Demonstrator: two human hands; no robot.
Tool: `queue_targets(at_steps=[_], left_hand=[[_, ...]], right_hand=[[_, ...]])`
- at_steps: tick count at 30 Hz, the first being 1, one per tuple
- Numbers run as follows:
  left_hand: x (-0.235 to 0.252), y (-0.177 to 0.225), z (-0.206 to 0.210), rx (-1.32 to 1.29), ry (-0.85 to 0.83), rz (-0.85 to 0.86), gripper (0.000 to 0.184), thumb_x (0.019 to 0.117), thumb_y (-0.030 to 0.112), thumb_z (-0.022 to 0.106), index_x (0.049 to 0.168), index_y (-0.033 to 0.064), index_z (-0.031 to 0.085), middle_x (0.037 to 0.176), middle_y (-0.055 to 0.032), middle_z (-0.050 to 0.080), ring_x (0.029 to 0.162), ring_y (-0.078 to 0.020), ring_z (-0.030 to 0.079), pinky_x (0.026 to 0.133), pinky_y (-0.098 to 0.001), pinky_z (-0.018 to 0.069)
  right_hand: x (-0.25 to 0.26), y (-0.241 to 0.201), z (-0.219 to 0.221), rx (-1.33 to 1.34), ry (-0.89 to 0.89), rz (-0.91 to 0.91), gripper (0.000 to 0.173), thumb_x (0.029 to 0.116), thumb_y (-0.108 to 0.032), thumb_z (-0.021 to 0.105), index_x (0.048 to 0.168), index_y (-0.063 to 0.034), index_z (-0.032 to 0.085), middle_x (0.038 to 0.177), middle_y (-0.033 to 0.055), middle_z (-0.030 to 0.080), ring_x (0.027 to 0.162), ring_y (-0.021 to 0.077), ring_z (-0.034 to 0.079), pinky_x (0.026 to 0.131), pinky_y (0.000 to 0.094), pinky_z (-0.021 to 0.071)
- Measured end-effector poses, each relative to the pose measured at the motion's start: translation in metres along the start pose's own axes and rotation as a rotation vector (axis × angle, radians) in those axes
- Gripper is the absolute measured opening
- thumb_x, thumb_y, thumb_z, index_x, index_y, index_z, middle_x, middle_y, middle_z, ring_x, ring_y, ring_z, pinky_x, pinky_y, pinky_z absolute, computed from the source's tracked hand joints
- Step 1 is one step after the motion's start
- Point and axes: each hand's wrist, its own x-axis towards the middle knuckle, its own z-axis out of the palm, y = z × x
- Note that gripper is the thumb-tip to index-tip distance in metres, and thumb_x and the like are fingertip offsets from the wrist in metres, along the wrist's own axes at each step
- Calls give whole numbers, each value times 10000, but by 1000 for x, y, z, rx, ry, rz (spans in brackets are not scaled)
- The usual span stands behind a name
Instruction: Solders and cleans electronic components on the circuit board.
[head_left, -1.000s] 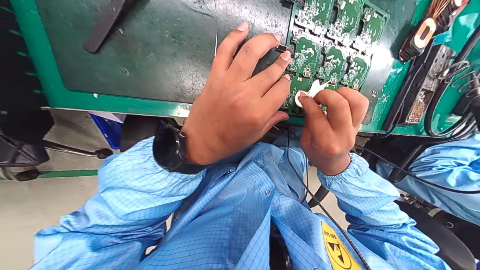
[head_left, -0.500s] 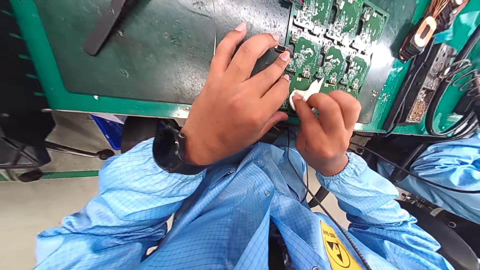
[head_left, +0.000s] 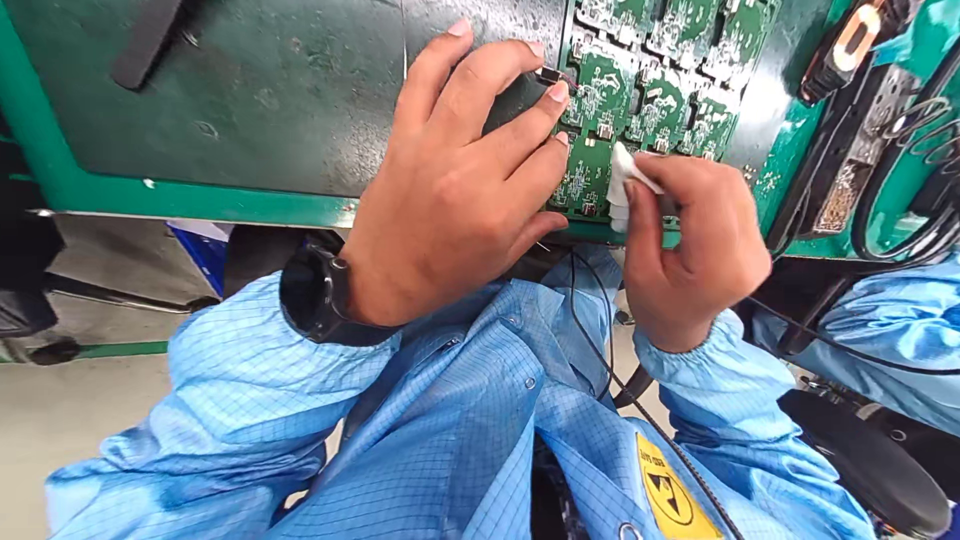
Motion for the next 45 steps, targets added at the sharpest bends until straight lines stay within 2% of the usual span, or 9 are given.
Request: queue_targets(at_steps=[6,15,20,27,31,33,35,40,45], left_hand=[[0,-1,0,-15,-5,-4,428,1028,413,608,1220,42,704,1414,-160,643,1432,-418,468,1202,-627,261],[0,-1,0,-21,2,1,435,1031,412,605,1230,38,703,1400,-163,652,1423,-421,477,1202,-624,260],[-1,0,0,-15,-7,-7,440,1032,419,602,1232,39,699,1411,-158,645,1427,-417,472,1197,-623,265],[-1,0,1,-16,2,-4,436,1027,419,611,1220,40,704,1406,-161,648,1425,-420,474,1200,-621,268],[0,-1,1,-15,4,2,425,1030,411,608,1222,44,704,1405,-159,649,1427,-422,471,1198,-622,269],[0,-1,0,-11,0,0,424,1030,406,607,1235,46,703,1410,-157,647,1427,-422,471,1198,-620,268],[0,-1,0,-7,-5,-3,429,1033,407,605,1243,46,699,1408,-157,647,1424,-422,474,1198,-618,274],[0,-1,1,2,-1,0,438,1031,414,604,1238,41,702,1414,-160,643,1425,-424,472,1200,-617,273],[-1,-1,1,0,-4,3,429,1039,406,590,1238,44,704,1409,-158,648,1417,-422,482,1191,-615,282]], right_hand=[[5,-1,-2,-137,-189,-70,193,980,-13,630,1104,10,776,1021,184,689,979,302,619,855,389,484],[3,2,10,-21,-137,-185,118,959,19,648,991,45,758,985,194,703,1002,316,649,896,399,516],[4,9,7,-88,-132,-143,143,981,5,614,1011,43,748,1011,193,704,1009,316,651,894,401,509],[7,12,3,-35,-165,-211,130,973,13,631,1002,38,756,991,185,708,1002,314,649,882,408,514],[11,11,7,-18,-126,-187,176,969,19,646,1094,46,766,986,185,722,958,287,660,844,373,526],[11,9,9,-23,-157,-181,150,960,20,652,1045,36,775,966,182,702,950,291,640,835,375,512],[13,9,7,-29,-196,-220,139,957,26,648,1013,31,775,967,182,693,971,304,633,846,388,507],[13,20,4,-32,-223,-445,140,967,36,634,1043,52,750,1025,189,714,1011,325,652,883,410,525],[11,23,11,-80,-162,-476,141,968,32,633,1052,45,745,1016,191,714,990,321,642,896,395,509]])
